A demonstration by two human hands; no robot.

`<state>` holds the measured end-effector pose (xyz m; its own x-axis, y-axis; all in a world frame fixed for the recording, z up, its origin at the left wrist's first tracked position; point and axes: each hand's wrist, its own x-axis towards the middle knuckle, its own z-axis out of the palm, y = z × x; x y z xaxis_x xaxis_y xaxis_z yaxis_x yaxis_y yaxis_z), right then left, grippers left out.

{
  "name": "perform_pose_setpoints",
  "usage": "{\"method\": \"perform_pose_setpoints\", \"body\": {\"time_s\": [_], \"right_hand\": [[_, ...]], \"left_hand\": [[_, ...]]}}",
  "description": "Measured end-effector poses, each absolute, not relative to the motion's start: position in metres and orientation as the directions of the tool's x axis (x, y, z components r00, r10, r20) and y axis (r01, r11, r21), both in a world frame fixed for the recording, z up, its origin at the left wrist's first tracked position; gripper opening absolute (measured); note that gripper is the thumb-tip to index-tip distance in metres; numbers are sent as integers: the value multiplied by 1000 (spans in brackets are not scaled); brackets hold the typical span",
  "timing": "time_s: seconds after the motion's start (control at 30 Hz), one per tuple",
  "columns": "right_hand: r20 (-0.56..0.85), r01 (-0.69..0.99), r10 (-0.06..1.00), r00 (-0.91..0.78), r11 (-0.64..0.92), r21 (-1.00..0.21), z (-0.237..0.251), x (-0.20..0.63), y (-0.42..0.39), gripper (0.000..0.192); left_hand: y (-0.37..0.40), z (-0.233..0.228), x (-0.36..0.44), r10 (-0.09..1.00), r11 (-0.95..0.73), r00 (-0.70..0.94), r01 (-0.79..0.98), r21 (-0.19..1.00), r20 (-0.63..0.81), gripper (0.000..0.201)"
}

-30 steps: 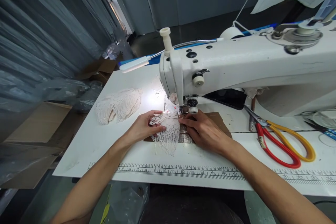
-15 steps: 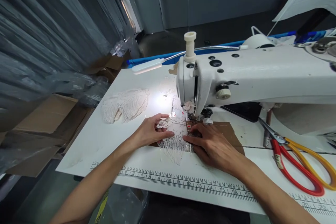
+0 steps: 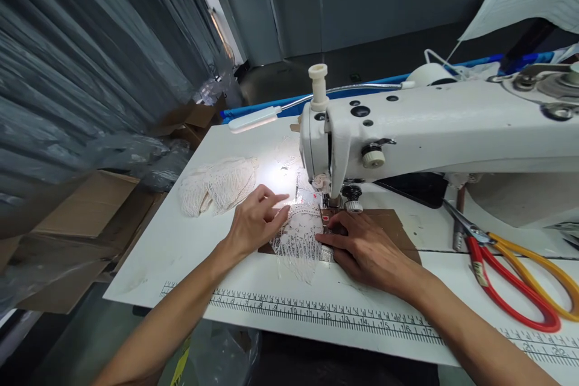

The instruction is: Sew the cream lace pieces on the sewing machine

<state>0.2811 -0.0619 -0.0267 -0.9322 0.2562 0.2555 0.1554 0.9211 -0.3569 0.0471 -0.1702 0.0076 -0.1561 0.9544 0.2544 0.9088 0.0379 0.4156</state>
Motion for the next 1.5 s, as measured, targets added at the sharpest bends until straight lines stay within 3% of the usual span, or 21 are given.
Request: {"method": "perform_pose_setpoints", "body": {"time_s": [0.07, 0.13, 0.23, 0.67, 0.93, 1.5], "right_hand": [[254, 158, 259, -932, 921, -357, -27, 281, -62, 38], [261, 144, 247, -933, 922, -359, -28, 281, -61, 38], [271, 125, 233, -934, 924, -361, -29, 280, -60, 38], [308, 147, 241, -920, 943, -298, -35, 280, -58, 40], [291, 205, 292, -911, 934, -294, -39, 280, -54, 42], [318, 213, 311, -895, 927, -308, -41, 280, -54, 45]], "left_hand": [[-163, 5, 52, 943, -218, 144, 948, 233, 299, 27], [-154, 3, 55, 875, -454, 418, 883, 116, 244, 27], [-143, 1, 56, 802, -586, 570, 809, 45, 179, 30], [-140, -3, 59, 855, -506, 503, 863, -10, 131, 42], [-135, -5, 62, 909, -394, 373, 915, 90, 184, 38], [-136, -16, 60, 928, -357, 314, 905, 232, 202, 42]]}}
